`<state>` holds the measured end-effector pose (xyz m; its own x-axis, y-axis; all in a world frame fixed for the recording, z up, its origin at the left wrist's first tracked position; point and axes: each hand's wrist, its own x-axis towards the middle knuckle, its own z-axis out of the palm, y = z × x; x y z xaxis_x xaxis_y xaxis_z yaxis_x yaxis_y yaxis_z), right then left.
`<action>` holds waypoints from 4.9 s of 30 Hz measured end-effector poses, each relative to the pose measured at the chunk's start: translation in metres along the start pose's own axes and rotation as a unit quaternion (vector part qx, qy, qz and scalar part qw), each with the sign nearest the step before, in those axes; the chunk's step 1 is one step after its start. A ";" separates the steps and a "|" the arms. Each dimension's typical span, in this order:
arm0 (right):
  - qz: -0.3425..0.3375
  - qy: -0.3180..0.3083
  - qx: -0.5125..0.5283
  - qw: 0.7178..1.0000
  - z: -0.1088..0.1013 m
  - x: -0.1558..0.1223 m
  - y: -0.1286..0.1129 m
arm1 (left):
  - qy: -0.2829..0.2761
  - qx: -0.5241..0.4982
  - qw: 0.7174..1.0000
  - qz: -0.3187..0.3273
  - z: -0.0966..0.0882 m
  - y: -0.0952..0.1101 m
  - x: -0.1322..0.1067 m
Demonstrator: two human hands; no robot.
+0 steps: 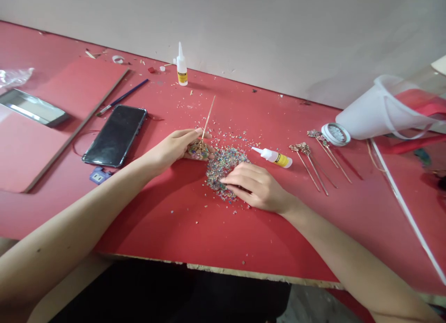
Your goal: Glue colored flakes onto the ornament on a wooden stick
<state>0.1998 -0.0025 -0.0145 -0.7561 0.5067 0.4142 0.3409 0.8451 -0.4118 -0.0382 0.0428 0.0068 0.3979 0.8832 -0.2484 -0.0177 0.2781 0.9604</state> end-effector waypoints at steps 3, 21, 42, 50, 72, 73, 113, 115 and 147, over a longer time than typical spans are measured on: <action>0.024 0.008 -0.022 0.999 0.000 0.002 0.004 | 0.002 0.002 1.000 -0.002 0.000 0.000 0.000; -0.007 0.004 0.035 0.999 -0.006 -0.004 0.008 | 0.011 0.017 1.000 0.003 0.000 0.000 0.000; 0.030 -0.005 0.093 0.995 -0.015 -0.010 0.012 | -0.004 0.008 1.000 -0.005 0.002 0.003 0.000; 0.118 0.092 -0.036 0.988 -0.011 -0.008 0.016 | 0.003 -0.013 1.000 -0.016 0.006 0.006 -0.001; 0.086 0.078 -0.029 0.993 -0.006 -0.004 0.008 | 0.003 -0.002 1.000 -0.010 0.005 0.005 -0.001; 0.107 0.092 -0.044 0.989 -0.005 -0.003 0.010 | 0.006 -0.002 1.000 -0.012 0.006 0.005 -0.002; 0.018 0.037 -0.025 0.999 -0.005 -0.006 0.008 | 0.014 0.006 1.000 -0.006 0.005 0.005 -0.002; 0.021 0.038 -0.040 0.998 -0.005 -0.007 0.008 | 0.015 0.004 1.000 -0.006 0.004 0.005 -0.001; 0.064 0.067 -0.098 0.991 0.000 -0.006 0.008 | 0.012 -0.011 1.000 -0.006 0.003 0.002 0.000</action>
<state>0.2075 0.0011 -0.0200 -0.6236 0.6184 0.4782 0.5409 0.7830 -0.3072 -0.0356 0.0424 0.0087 0.3754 0.8885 -0.2637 -0.0338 0.2974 0.9541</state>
